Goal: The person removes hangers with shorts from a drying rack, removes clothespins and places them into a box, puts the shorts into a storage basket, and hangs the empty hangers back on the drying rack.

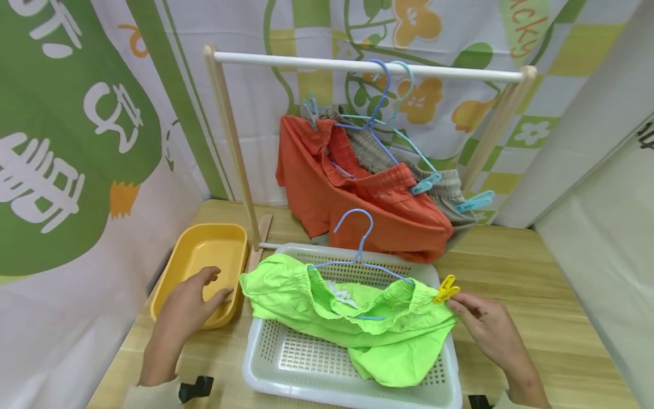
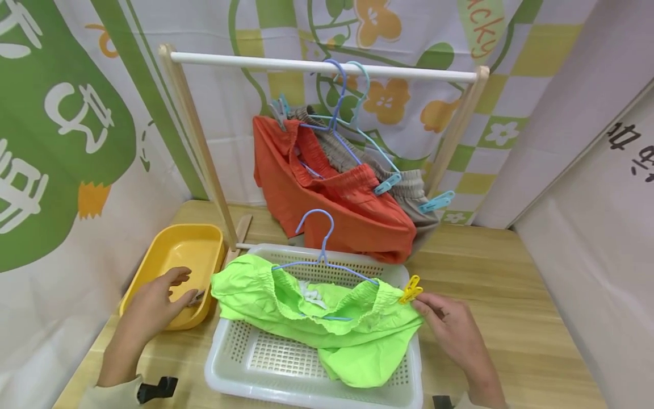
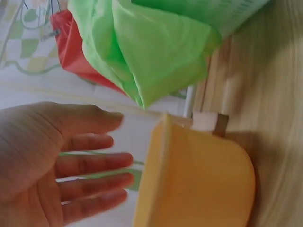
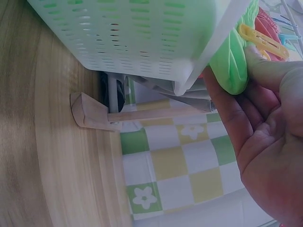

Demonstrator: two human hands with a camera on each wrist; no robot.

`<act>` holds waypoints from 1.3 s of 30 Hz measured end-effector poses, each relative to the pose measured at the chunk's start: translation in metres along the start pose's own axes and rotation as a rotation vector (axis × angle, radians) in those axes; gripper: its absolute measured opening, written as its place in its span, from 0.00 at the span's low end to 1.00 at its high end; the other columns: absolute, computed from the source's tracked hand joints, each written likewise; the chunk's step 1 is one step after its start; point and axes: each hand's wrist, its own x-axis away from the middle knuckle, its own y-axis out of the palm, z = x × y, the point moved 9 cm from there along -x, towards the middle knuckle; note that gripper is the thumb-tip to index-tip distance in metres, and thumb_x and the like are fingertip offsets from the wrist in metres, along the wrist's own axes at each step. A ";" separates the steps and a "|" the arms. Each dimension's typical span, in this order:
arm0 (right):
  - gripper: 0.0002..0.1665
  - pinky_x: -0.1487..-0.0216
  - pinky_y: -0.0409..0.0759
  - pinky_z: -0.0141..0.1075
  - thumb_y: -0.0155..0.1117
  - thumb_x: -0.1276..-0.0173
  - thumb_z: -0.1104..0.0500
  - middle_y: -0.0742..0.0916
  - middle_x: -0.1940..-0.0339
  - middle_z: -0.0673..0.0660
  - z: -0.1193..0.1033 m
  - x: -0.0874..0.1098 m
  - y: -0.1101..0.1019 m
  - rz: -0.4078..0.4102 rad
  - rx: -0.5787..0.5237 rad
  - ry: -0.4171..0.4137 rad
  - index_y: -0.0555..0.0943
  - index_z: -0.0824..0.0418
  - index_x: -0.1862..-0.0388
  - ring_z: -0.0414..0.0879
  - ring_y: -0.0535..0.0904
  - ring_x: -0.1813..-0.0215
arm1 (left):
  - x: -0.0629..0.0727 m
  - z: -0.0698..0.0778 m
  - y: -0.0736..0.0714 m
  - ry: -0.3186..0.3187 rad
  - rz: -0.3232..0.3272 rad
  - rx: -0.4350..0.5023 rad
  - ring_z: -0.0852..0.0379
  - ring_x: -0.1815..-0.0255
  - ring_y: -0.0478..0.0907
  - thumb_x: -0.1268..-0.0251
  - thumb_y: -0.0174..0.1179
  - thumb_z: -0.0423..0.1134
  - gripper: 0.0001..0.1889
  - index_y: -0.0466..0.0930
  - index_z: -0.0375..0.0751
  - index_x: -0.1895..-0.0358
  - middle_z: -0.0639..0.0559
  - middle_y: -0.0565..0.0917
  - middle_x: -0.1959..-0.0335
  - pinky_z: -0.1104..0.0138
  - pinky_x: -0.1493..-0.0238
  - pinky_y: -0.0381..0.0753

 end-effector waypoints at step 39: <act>0.11 0.60 0.78 0.20 0.69 0.34 0.75 0.91 0.62 0.51 -0.002 0.000 -0.001 0.007 0.038 0.022 0.89 0.63 0.57 0.33 0.84 0.60 | -0.007 0.367 0.104 1.041 -0.239 -0.192 0.53 0.22 0.58 0.23 0.57 0.56 0.32 0.67 0.46 0.24 0.45 0.64 0.22 0.69 0.23 0.48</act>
